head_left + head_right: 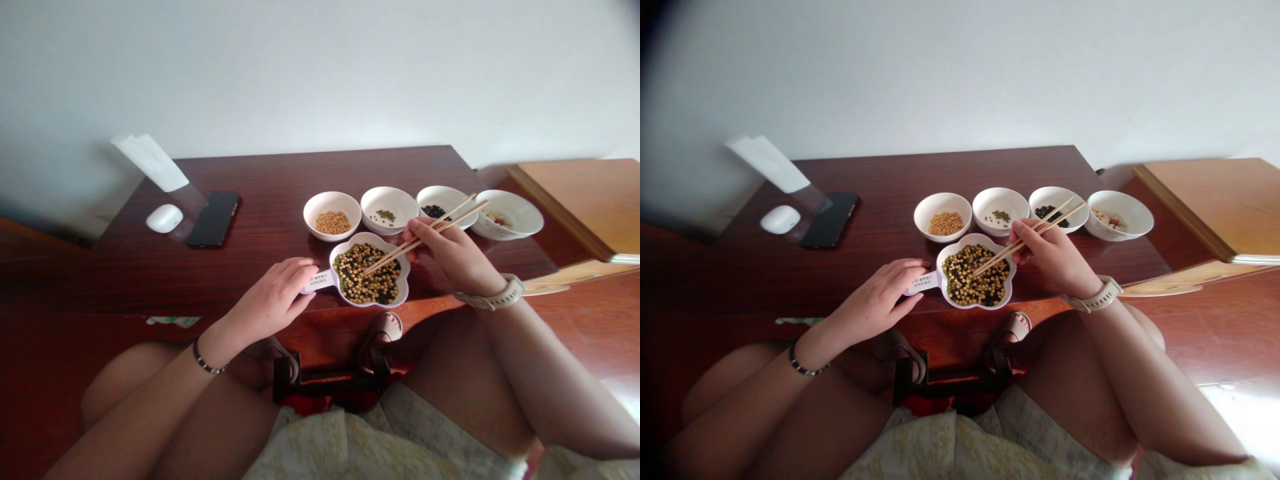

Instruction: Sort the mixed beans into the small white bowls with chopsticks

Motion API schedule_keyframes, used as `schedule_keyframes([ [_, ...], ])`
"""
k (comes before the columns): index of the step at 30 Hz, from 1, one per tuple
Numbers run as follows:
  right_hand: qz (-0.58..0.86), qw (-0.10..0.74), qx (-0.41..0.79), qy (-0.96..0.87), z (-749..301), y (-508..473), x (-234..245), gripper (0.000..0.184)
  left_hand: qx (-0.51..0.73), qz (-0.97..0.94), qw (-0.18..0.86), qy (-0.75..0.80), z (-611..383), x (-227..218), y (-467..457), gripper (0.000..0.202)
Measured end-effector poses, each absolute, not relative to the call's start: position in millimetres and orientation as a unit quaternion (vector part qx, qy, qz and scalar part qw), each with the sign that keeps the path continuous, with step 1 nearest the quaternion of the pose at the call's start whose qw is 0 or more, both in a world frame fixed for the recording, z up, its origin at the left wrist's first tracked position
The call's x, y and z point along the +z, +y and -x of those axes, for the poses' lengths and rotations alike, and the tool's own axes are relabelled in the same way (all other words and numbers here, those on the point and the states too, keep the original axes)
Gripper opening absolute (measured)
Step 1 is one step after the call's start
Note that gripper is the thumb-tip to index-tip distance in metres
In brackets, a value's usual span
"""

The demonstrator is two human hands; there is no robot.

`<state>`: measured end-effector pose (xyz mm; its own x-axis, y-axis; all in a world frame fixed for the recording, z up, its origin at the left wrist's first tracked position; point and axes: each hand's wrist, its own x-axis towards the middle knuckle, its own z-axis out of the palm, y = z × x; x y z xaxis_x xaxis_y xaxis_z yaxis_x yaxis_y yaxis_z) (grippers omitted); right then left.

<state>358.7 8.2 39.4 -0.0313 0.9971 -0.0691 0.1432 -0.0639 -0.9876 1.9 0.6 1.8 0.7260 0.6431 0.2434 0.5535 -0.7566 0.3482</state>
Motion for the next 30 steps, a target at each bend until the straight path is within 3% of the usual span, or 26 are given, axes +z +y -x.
schedule_keyframes([
  [30,0.534,0.441,0.485,-0.535,-360.7,9.2,36.2,0.045,0.180,-0.922,0.122,0.322,-2.4,1.6,0.5,0.037],
])
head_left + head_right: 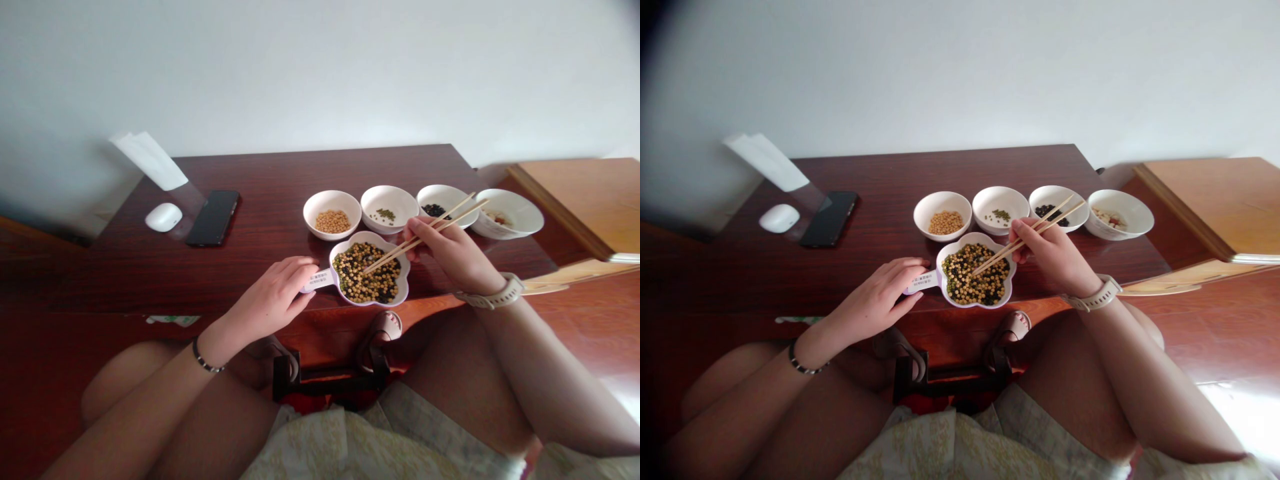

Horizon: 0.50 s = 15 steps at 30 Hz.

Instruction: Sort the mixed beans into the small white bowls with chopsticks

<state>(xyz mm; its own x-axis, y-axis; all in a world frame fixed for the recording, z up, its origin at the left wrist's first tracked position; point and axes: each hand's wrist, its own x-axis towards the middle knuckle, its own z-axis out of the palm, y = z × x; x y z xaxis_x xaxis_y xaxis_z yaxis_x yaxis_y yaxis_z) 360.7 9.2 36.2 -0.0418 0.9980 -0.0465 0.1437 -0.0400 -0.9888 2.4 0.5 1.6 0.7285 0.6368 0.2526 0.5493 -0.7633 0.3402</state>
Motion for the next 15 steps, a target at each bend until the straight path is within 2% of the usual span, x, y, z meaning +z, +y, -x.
schedule_keyframes([
  [15,0.533,0.440,0.485,-0.536,-360.1,9.7,36.8,0.045,0.180,-0.922,0.121,0.320,-2.2,0.3,0.7,0.037],
])
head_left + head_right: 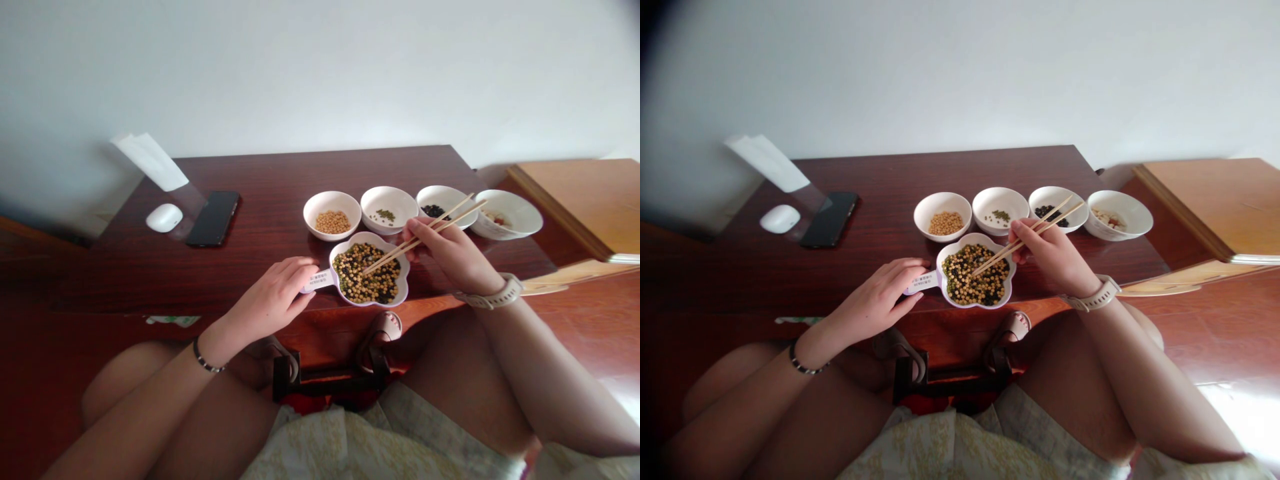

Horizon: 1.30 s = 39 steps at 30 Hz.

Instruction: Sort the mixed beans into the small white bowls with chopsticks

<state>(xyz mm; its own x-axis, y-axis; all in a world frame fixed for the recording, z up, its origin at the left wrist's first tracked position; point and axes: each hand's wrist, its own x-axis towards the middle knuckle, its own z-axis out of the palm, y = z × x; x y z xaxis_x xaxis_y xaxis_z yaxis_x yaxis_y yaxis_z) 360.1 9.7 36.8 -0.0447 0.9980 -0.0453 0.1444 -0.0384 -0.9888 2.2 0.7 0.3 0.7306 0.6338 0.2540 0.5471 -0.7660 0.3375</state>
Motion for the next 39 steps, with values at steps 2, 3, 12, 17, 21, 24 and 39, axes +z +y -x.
schedule_keyframes([
  [2,0.534,0.441,0.483,-0.536,-359.9,9.7,36.8,0.045,0.180,-0.922,0.122,0.321,-2.2,0.5,0.7,0.038],
  [3,0.535,0.442,0.482,-0.534,-359.8,9.7,36.7,0.045,0.180,-0.922,0.122,0.321,-2.2,0.7,0.7,0.038],
  [12,0.534,0.442,0.489,-0.530,-357.8,8.0,39.7,0.046,0.174,-0.921,0.128,0.325,-2.0,1.3,0.9,0.037],
  [17,0.536,0.444,0.491,-0.524,-357.5,8.2,39.9,0.047,0.177,-0.919,0.131,0.328,-2.3,2.0,0.2,0.039],
  [21,0.540,0.444,0.487,-0.524,-358.3,8.5,38.6,0.047,0.178,-0.918,0.129,0.329,-3.1,2.4,-0.4,0.037],
  [24,0.540,0.448,0.483,-0.524,-359.0,8.6,37.7,0.046,0.178,-0.918,0.132,0.330,-3.3,2.8,-0.5,0.037],
  [39,0.517,0.494,0.492,-0.498,-358.9,7.4,37.8,0.044,0.177,-0.920,0.126,0.327,-2.3,1.7,-0.2,0.038],
])
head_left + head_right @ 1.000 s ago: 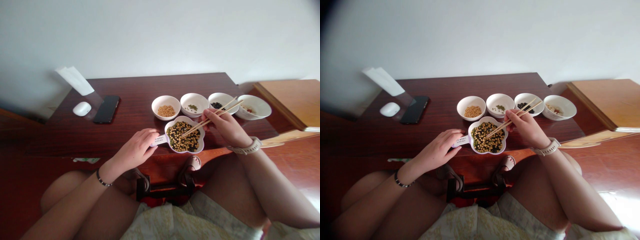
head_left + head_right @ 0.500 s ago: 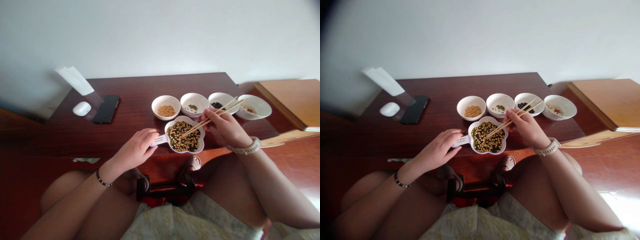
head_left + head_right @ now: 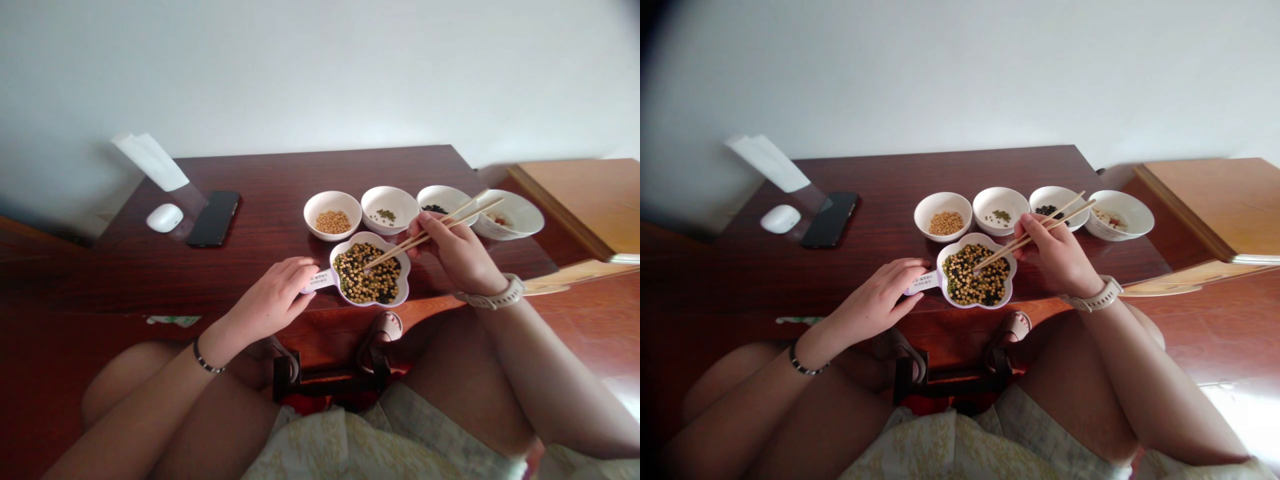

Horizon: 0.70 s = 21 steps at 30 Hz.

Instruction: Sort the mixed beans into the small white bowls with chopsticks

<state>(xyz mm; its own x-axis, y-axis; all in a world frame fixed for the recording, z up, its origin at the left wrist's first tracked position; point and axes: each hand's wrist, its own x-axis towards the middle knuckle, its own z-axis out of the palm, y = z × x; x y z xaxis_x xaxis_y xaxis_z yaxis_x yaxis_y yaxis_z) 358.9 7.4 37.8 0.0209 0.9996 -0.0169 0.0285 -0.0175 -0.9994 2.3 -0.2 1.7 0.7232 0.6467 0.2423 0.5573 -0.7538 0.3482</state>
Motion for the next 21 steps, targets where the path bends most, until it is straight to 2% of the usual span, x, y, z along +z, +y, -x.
schedule_keyframes([
  [7,0.507,0.500,0.514,-0.478,-363.2,7.4,39.4,0.037,0.174,-0.921,0.123,0.325,-2.1,1.6,-0.3,0.037],
  [21,0.510,0.472,0.532,-0.483,-361.5,8.5,32.6,0.041,0.173,-0.923,0.121,0.322,-2.3,1.5,0.5,0.037],
])
